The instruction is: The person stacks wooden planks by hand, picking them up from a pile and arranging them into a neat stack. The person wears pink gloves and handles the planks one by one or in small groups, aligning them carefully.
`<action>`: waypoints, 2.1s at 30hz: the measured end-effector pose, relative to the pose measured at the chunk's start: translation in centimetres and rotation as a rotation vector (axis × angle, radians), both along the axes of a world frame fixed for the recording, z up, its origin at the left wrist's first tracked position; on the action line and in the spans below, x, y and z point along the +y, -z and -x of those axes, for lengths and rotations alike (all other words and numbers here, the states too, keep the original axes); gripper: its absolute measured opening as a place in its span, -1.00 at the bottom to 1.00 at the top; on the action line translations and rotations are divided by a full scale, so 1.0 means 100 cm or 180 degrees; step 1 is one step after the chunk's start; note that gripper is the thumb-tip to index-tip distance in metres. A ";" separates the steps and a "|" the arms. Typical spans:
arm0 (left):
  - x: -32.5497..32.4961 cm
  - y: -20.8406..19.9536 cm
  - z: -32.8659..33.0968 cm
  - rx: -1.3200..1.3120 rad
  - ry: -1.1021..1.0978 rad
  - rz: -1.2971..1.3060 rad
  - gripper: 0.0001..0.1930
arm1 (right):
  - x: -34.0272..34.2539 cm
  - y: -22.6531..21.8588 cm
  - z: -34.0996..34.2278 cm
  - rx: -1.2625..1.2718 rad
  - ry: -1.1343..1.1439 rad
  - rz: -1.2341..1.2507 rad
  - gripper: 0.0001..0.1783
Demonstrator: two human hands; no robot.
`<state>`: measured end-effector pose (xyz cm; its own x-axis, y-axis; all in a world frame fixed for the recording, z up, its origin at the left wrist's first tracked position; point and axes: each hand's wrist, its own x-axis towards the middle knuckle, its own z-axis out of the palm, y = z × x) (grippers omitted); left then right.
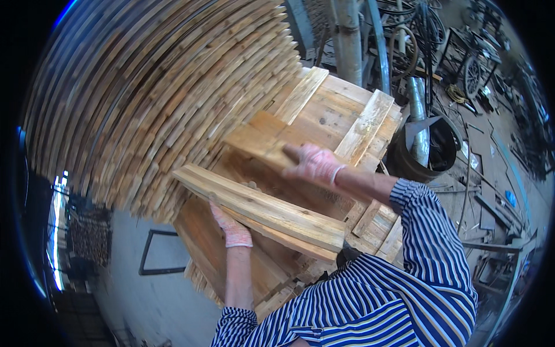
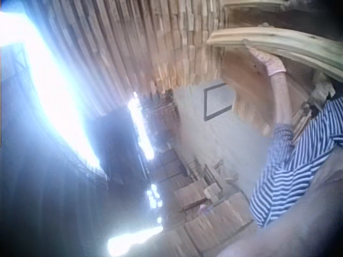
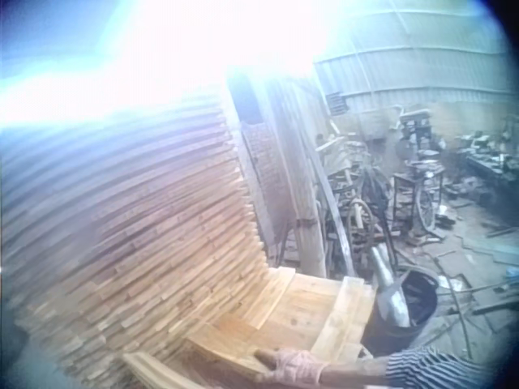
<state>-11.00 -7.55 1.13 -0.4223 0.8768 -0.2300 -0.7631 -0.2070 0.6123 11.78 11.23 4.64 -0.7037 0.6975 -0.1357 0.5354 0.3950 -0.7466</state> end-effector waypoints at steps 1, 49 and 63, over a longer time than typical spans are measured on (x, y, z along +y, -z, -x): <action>0.017 0.002 -0.009 0.0168 -0.0168 0.0162 -0.07 | 0.030 0.003 -0.011 -0.0153 0.0192 -0.0358 0.02; 0.219 0.042 -0.102 0.6806 0.2181 0.1594 0.30 | 0.269 0.089 -0.033 -0.0598 0.0346 -0.1075 -0.34; -0.063 -0.011 -0.108 0.2768 0.1708 -0.0348 -0.06 | 0.257 0.093 -0.019 -0.1894 0.0617 -0.2716 -0.22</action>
